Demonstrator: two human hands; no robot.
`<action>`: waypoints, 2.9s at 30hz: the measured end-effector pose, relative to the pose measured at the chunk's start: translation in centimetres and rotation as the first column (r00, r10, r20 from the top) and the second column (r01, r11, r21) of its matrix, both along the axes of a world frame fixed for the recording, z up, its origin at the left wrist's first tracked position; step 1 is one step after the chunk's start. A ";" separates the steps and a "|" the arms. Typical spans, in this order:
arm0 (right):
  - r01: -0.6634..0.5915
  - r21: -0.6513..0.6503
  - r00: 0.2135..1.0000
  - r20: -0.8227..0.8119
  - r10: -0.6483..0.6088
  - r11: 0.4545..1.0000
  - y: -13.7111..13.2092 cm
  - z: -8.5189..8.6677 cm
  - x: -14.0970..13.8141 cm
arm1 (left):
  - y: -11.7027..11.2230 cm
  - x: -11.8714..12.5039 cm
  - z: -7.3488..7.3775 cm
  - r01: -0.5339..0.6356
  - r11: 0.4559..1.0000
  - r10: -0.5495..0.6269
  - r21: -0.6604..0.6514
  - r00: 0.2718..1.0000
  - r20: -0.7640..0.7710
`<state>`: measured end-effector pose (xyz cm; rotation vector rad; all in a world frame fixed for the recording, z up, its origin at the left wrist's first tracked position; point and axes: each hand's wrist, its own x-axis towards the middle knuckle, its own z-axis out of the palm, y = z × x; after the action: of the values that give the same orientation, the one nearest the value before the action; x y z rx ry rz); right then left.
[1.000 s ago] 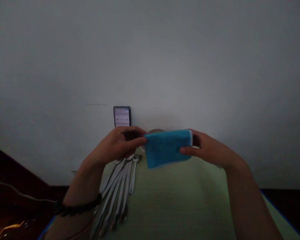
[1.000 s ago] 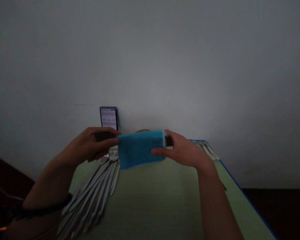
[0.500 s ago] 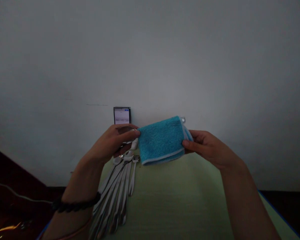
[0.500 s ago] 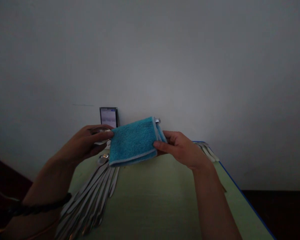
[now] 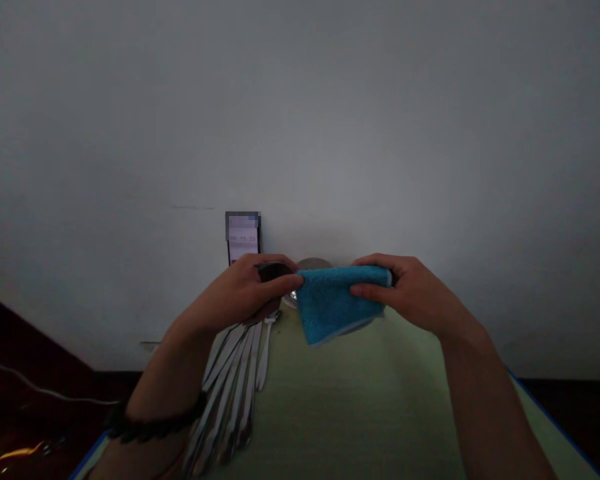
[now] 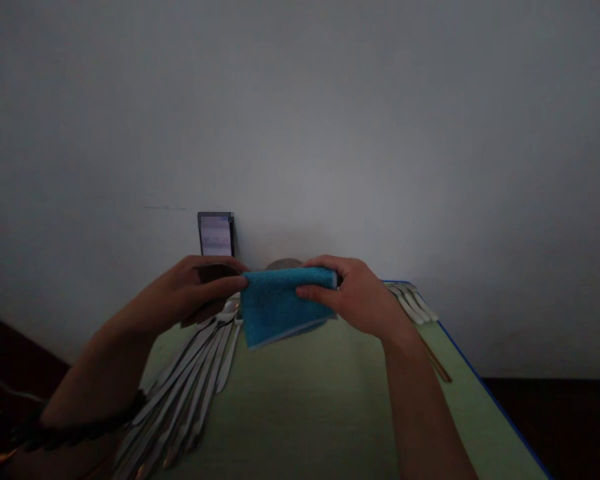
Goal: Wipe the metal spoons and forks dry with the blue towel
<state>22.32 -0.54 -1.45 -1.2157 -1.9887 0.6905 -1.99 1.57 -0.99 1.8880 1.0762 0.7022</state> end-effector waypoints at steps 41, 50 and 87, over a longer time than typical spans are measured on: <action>-0.154 0.003 0.916 0.374 0.142 0.988 0.1 -0.5 -1.0 | 0.0 1.8 -0.2 -0.006 0.955 0.058 0.297 0.984 -0.166; -0.088 -0.018 0.921 0.380 0.088 0.996 0.2 -0.5 0.6 | 0.5 0.7 -1.0 -0.110 0.976 0.125 0.190 0.990 -0.070; -0.223 0.087 0.884 0.439 0.163 0.971 -0.4 -0.3 -2.2 | -0.1 1.9 -0.3 0.089 0.943 0.024 0.321 0.942 -0.334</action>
<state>20.15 -0.90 -1.73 -1.1698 -2.5059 0.3905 -0.10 1.43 -1.31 2.3764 1.1870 0.5830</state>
